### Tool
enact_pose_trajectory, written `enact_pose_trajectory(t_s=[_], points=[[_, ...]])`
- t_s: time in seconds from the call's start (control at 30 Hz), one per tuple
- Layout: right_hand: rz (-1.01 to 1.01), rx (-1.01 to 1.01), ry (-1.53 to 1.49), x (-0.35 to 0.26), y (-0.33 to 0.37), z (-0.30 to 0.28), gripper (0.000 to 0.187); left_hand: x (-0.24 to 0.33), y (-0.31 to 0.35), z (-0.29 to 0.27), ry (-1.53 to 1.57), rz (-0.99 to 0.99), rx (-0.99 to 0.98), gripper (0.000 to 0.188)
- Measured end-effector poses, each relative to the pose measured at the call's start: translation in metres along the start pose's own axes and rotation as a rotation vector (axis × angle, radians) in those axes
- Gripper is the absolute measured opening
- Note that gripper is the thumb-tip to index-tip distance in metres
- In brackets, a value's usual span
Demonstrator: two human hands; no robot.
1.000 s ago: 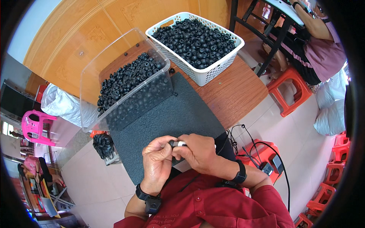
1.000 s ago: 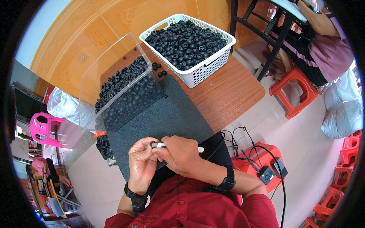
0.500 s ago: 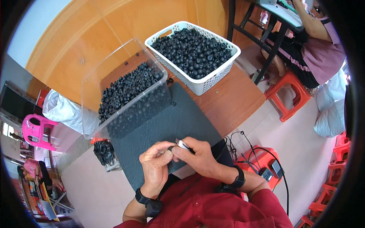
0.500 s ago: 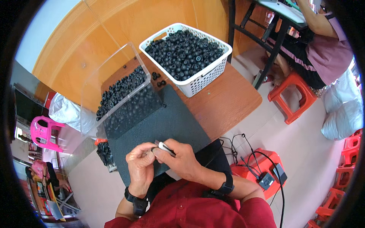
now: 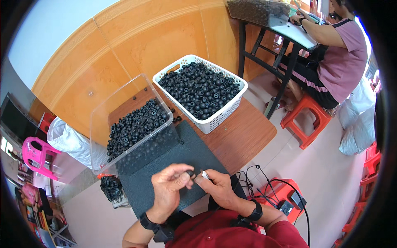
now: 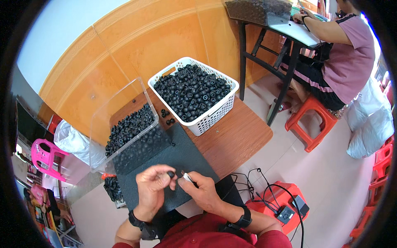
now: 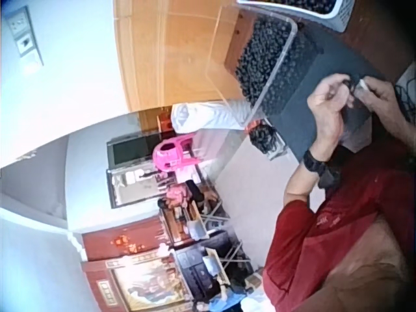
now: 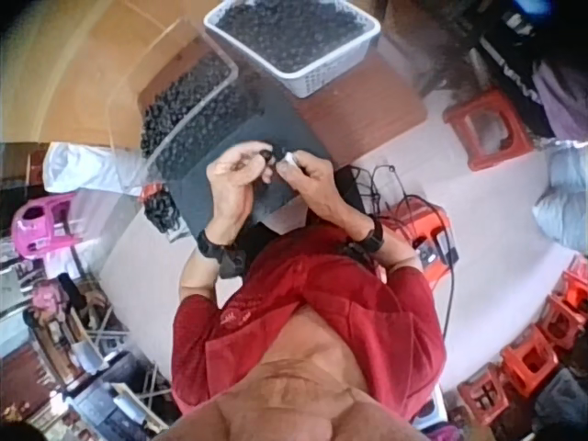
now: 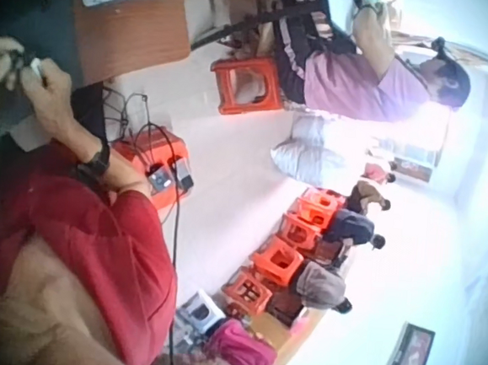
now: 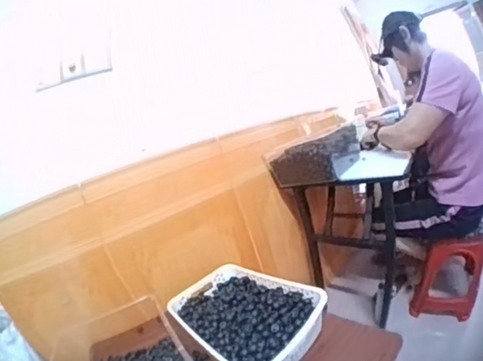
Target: The person is sorting small black plastic or rubber parts from a large container into a smaller one for inspection.
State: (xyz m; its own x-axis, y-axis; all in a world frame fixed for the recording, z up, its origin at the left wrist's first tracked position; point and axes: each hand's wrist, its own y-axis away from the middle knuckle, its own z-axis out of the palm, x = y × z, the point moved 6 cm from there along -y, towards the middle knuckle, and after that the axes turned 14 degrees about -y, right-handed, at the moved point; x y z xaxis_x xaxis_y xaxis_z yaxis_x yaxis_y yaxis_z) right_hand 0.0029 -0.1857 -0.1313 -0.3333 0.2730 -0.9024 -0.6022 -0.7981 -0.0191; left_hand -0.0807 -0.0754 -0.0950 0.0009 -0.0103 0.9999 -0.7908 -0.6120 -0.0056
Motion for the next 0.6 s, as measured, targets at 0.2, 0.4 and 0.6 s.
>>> enact_pose_trajectory(t_s=[0.2, 0.4, 0.6], points=[[0.033, 0.002, -0.007, 0.022, 0.004, -0.013, 0.025, 0.062, -0.081, 0.025, -0.268, 0.130, -0.047, 0.020], [0.056, 0.029, -0.091, 0.025, 0.006, -0.010, 0.016, 0.092, -0.150, 0.007, -0.367, 0.159, 0.087, 0.035], [0.067, 0.025, -0.098, 0.026, 0.004, -0.013, 0.021, 0.088, -0.148, -0.055, -0.573, 0.090, 0.050, 0.012]])
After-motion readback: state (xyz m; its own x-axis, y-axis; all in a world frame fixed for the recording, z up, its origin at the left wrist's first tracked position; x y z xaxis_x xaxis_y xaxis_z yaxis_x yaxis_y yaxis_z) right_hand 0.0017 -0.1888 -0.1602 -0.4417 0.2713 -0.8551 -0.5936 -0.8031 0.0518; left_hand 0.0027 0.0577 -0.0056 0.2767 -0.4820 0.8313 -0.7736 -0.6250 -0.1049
